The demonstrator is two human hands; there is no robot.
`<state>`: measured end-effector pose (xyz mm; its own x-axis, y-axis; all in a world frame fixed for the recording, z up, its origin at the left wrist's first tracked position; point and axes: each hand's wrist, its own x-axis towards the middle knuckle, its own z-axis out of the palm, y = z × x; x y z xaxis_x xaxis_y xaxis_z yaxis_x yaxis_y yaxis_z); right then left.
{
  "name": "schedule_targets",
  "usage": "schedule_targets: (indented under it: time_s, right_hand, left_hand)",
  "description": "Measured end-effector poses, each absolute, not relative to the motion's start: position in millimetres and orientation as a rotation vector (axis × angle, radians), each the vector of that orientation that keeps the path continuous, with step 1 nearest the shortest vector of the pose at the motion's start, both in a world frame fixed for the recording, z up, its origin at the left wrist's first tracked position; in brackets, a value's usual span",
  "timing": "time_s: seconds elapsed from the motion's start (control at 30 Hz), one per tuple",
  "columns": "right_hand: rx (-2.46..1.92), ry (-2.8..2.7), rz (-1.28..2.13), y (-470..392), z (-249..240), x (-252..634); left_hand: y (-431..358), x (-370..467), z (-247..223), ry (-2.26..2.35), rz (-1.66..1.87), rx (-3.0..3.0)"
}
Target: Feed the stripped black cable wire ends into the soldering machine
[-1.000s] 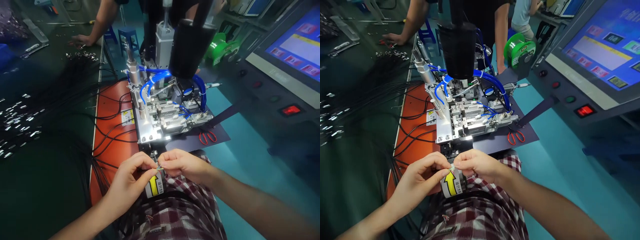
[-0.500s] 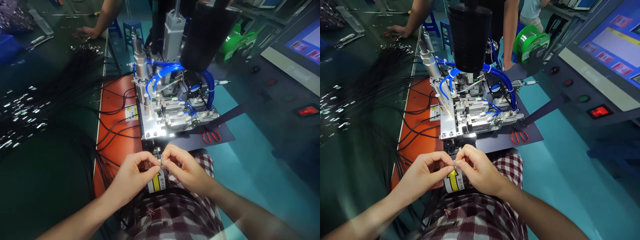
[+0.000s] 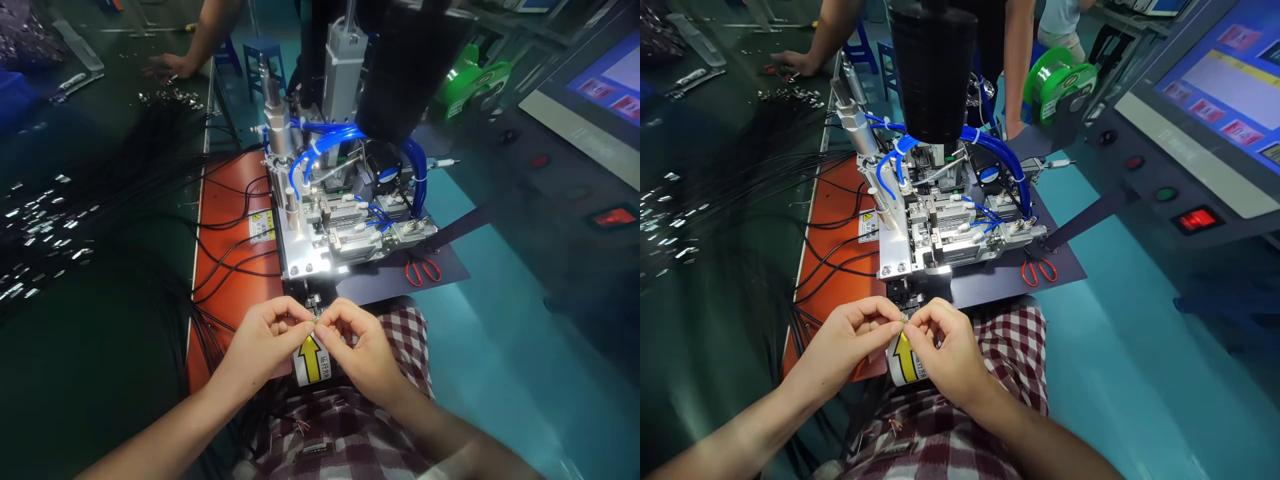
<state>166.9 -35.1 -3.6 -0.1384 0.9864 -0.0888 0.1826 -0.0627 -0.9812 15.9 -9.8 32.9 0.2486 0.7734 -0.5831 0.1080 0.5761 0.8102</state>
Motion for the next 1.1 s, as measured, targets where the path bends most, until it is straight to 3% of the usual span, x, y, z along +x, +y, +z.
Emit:
schedule_targets:
  time_s: [0.4,1.1]
  right_hand:
    - [-1.315,-1.316,1.339,-38.8,-7.4,160.9]
    - [-1.303,-1.381,1.055,-36.4,-10.9,168.8]
  left_hand:
    - [-14.6,16.4,28.0,1.269,0.566,0.822]
    - [-5.7,17.4,32.0,1.276,0.565,0.839]
